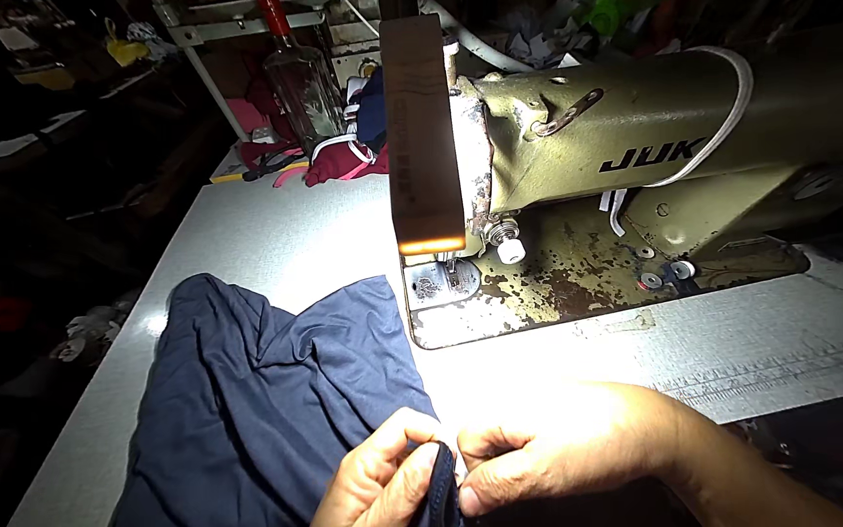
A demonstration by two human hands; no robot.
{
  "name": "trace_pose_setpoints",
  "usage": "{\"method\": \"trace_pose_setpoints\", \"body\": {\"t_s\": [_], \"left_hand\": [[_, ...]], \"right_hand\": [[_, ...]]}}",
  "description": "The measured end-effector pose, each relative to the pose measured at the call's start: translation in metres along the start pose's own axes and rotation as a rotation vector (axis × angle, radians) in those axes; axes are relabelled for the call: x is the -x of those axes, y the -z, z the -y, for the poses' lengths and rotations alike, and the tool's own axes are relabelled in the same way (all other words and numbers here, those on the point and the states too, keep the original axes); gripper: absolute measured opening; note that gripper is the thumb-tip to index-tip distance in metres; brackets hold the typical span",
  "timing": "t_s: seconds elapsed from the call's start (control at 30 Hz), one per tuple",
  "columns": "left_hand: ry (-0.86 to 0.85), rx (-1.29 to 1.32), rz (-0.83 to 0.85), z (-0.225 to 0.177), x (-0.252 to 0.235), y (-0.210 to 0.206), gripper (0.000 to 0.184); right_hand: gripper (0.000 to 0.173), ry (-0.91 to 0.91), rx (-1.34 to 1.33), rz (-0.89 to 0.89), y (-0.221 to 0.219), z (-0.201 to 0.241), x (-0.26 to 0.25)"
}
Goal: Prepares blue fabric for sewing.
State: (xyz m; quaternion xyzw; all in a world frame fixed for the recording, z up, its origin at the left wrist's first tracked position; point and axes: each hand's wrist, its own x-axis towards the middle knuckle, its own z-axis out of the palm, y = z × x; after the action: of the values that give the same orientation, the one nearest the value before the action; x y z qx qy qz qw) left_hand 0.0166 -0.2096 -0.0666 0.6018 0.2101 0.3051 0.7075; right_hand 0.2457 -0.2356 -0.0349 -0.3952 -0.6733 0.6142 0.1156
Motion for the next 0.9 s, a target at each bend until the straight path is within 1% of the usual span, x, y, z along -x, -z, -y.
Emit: {"method": "trace_pose_setpoints", "body": {"t_s": [0.13,0.23,0.3,0.37,0.47,0.5,0.53,0.57,0.6,0.67,0.7,0.77,0.8,0.83,0.9], "left_hand": [[-0.01,-0.038,0.009,0.001,0.0,0.002,0.019],[-0.039,-0.184,-0.036,-0.001,0.001,0.007,0.018],[-0.039,-0.292,-0.065,-0.004,0.004,0.011,0.017],[0.017,-0.333,-0.125,-0.012,0.007,0.008,0.016],[0.159,-0.3,-0.176,-0.027,0.011,0.003,0.018],[0.183,-0.282,-0.184,-0.03,0.012,0.002,0.018],[0.191,-0.257,-0.187,-0.031,0.013,0.001,0.019],[0.186,-0.233,-0.181,-0.031,0.014,0.001,0.019],[0.175,-0.216,-0.171,-0.031,0.014,0.001,0.02],[0.139,-0.209,-0.136,-0.029,0.016,0.006,0.023],[0.126,-0.215,-0.124,-0.027,0.017,0.008,0.026],[0.135,-0.215,-0.137,-0.025,0.018,0.009,0.024],[0.145,-0.212,-0.142,-0.024,0.019,0.008,0.021],[0.157,-0.226,-0.149,-0.023,0.02,0.006,0.015],[0.173,-0.323,-0.194,-0.022,0.02,-0.001,0.015]], "right_hand": [[0.035,0.003,0.047,-0.015,0.0,0.001,0.002],[0.035,-0.015,0.013,-0.092,0.0,-0.004,0.009],[0.035,0.017,-0.004,-0.155,-0.001,-0.01,0.013],[0.031,0.046,-0.048,-0.213,-0.004,-0.014,0.016],[0.022,0.054,-0.145,-0.339,-0.016,-0.021,0.014],[0.026,0.073,-0.202,-0.359,-0.022,-0.024,0.012],[0.036,0.103,-0.261,-0.366,-0.028,-0.026,0.009],[0.04,0.128,-0.317,-0.371,-0.035,-0.028,0.005],[0.034,0.144,-0.361,-0.392,-0.041,-0.031,0.001],[0.011,0.188,-0.409,-0.497,-0.055,-0.037,-0.007],[0.004,0.195,-0.427,-0.544,-0.058,-0.038,-0.008],[0.002,0.233,-0.439,-0.624,-0.062,-0.036,-0.008],[0.002,0.254,-0.417,-0.654,-0.062,-0.035,-0.006],[0.003,0.272,-0.383,-0.68,-0.063,-0.033,-0.005],[0.008,0.292,-0.309,-0.702,-0.064,-0.031,-0.004]]}}
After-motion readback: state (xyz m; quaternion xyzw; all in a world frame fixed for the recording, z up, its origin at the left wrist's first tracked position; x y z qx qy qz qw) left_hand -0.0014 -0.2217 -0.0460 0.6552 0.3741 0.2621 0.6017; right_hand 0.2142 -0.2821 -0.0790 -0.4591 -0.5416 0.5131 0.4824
